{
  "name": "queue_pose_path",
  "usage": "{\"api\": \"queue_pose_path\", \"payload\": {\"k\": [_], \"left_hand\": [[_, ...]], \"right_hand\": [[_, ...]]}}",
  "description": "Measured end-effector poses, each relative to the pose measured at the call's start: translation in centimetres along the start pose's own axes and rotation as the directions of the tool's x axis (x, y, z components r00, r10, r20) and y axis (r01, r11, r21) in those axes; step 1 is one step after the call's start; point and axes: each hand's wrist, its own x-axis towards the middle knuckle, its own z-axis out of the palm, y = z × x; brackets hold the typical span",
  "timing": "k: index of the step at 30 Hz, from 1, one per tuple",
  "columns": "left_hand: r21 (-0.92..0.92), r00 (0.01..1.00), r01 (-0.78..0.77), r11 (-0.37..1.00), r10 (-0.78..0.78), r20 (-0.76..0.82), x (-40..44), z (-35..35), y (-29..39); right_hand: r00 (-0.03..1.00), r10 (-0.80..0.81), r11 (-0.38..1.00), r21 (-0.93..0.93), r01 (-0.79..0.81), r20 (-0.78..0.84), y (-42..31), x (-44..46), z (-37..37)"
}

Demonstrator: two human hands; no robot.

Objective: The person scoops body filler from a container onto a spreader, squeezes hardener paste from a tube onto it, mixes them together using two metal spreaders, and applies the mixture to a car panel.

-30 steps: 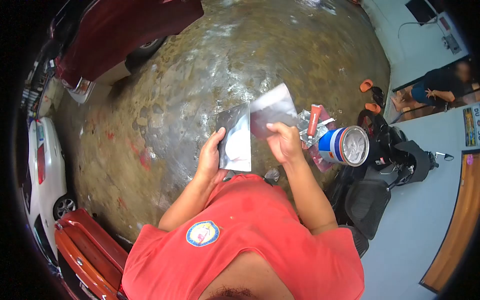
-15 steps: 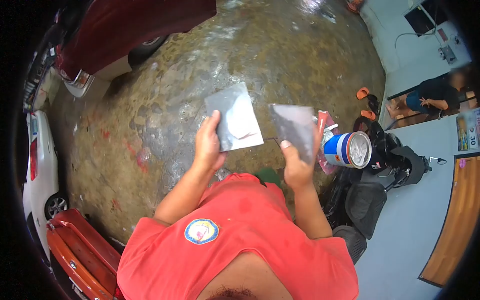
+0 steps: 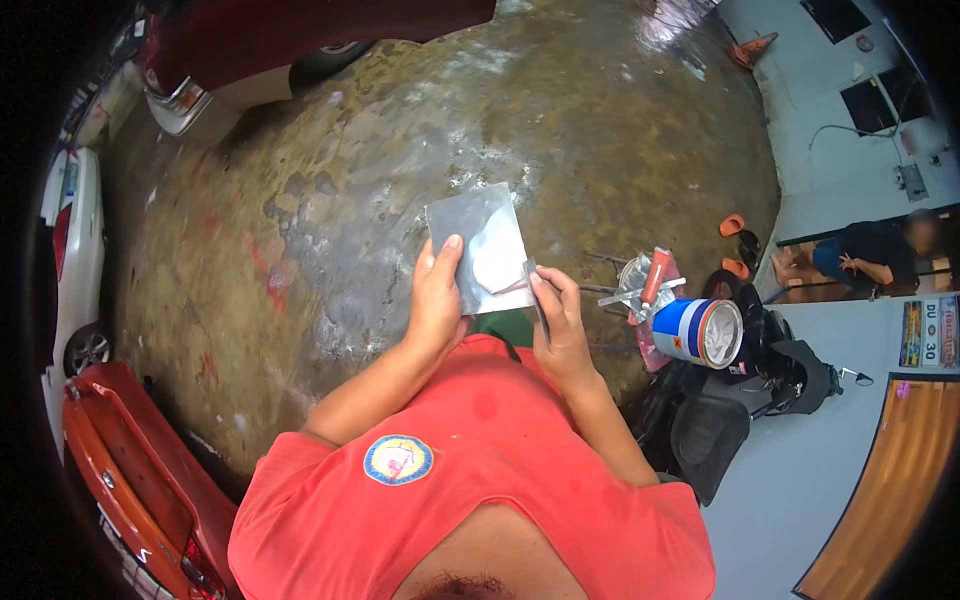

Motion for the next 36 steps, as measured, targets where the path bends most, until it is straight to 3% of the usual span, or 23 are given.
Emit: {"api": "queue_pose_path", "payload": {"k": [2, 5, 6, 7, 9, 10, 11, 13, 15, 24, 28, 31, 32, 35, 36], "left_hand": [[-0.072, 0.999, 0.016, 0.997, -0.020, -0.046, 0.0, -0.1, 0.4], [-0.059, 0.991, -0.119, 0.991, 0.115, -0.071, 0.3, 1.9, 4.1], [-0.057, 0.988, -0.116, 0.992, 0.110, -0.107, 1.4, 1.4, 5.1], [-0.042, 0.989, -0.104, 0.994, 0.099, -0.110, 3.2, -0.3, 5.3], [0.018, 0.986, -0.041, 0.999, 0.044, -0.162, 6.1, -4.3, 4.1], [0.032, 0.989, -0.051, 0.998, 0.055, -0.138, 6.8, -6.0, 2.8], [0.027, 0.990, 0.005, 1.000, -0.001, -0.144, 6.7, -5.6, 2.6], [0.022, 0.977, 0.127, 0.992, -0.122, -0.173, 6.0, -4.6, 1.9], [0.005, 0.960, 0.249, 0.968, -0.246, -0.131, 6.6, -3.4, 1.4], [0.192, 0.916, 0.390, 0.900, -0.401, 0.018, 17.9, 4.0, -0.8], [0.326, 0.851, 0.464, 0.824, -0.516, 0.095, 24.0, 9.1, -2.4], [0.411, 0.798, 0.504, 0.760, -0.591, 0.115, 27.4, 12.4, -4.5], [0.419, 0.807, 0.492, 0.763, -0.580, 0.109, 28.5, 13.2, -5.4], [0.473, 0.787, 0.481, 0.738, -0.602, 0.138, 31.0, 16.0, -8.3], [0.496, 0.771, 0.479, 0.724, -0.617, 0.157, 31.6, 17.0, -9.0]], "right_hand": [[0.987, 0.130, 0.991, 0.028, -0.133, 0.090, 2.5, -1.0, 1.2], [0.932, 0.221, 0.972, 0.015, -0.235, 0.288, 5.1, -3.2, 3.8], [0.948, 0.260, 0.958, 0.076, -0.278, 0.182, 6.0, -2.7, 3.9], [0.865, 0.500, 0.783, 0.405, -0.473, 0.044, 8.3, -3.6, 5.3], [0.613, 0.755, 0.248, 0.765, -0.594, 0.231, 9.4, -0.6, 3.8], [0.701, 0.681, 0.090, 0.926, -0.367, 0.212, 9.1, 1.5, 3.2], [0.639, 0.721, -0.057, 0.941, -0.333, 0.269, 8.4, 3.6, 2.1], [0.612, 0.740, -0.198, 0.960, -0.197, 0.278, 9.9, 6.2, 1.6], [0.643, 0.724, -0.262, 0.962, -0.079, 0.250, 11.9, 8.4, 1.7], [0.651, 0.741, -0.387, 0.896, 0.219, 0.161, 20.3, 19.8, -0.2], [0.645, 0.753, -0.343, 0.915, 0.213, 0.132, 22.9, 23.3, -3.0], [0.638, 0.738, -0.435, 0.878, 0.199, 0.221, 25.2, 25.0, -5.6], [0.621, 0.765, -0.324, 0.935, 0.142, 0.171, 25.3, 25.6, -6.3], [0.634, 0.716, -0.421, 0.905, 0.061, 0.291, 26.8, 25.9, -8.7], [0.624, 0.739, -0.387, 0.918, 0.082, 0.255, 27.2, 25.8, -9.2]]}}
